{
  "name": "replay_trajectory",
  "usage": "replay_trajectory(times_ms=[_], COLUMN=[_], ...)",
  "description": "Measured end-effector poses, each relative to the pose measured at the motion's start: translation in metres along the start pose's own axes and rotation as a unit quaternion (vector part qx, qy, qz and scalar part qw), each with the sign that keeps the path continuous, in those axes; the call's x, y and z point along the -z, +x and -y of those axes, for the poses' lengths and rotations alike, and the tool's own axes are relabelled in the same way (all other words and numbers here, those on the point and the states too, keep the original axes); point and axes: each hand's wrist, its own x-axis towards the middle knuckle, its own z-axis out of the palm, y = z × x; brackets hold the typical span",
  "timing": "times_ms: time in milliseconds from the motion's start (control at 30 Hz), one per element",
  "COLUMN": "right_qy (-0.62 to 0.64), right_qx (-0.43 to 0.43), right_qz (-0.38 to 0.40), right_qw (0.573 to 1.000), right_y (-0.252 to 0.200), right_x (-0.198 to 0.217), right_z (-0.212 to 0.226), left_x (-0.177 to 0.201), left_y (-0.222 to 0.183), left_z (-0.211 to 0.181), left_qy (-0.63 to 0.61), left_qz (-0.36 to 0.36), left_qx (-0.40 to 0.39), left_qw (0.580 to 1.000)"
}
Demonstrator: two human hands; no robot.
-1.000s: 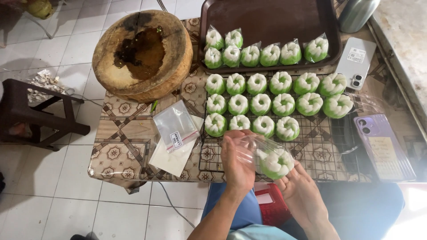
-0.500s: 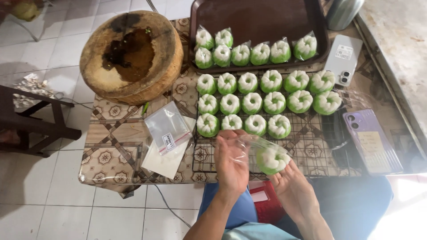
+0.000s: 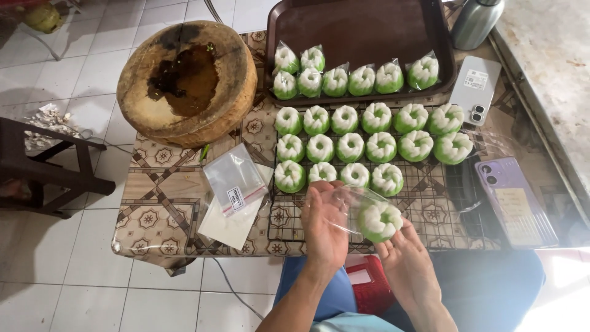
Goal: The person is individually packaging small green and white steamed cakes into clear plastic bags.
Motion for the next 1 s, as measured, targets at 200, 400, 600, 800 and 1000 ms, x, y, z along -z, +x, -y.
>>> replay_trajectory(times_ms=[200,400,600,800,1000], right_qy=[0.020,0.023,0.078,0.048,0.021], right_qx=[0.023,-0.017,-0.021,-0.048,-0.050], right_qz=[0.104,0.135,0.217,0.204,0.185], right_qw=[0.994,0.990,0.973,0.977,0.981], right_y=[0.003,0.002,0.001,-0.003,-0.004], right_x=[0.024,0.020,0.015,0.003,-0.001], right_z=[-0.006,-0.003,-0.001,0.005,0.006], left_x=[-0.008,-0.010,-0.013,-0.013,-0.002], left_y=[-0.004,-0.006,-0.008,-0.008,0.002], left_z=[0.000,0.001,-0.004,-0.005,-0.004], left_qy=[0.104,0.138,0.204,0.206,0.078], left_qz=[0.020,0.000,0.018,0.033,-0.047], left_qx=[-0.064,-0.070,-0.148,-0.142,0.027], left_qw=[0.992,0.988,0.968,0.968,0.995])
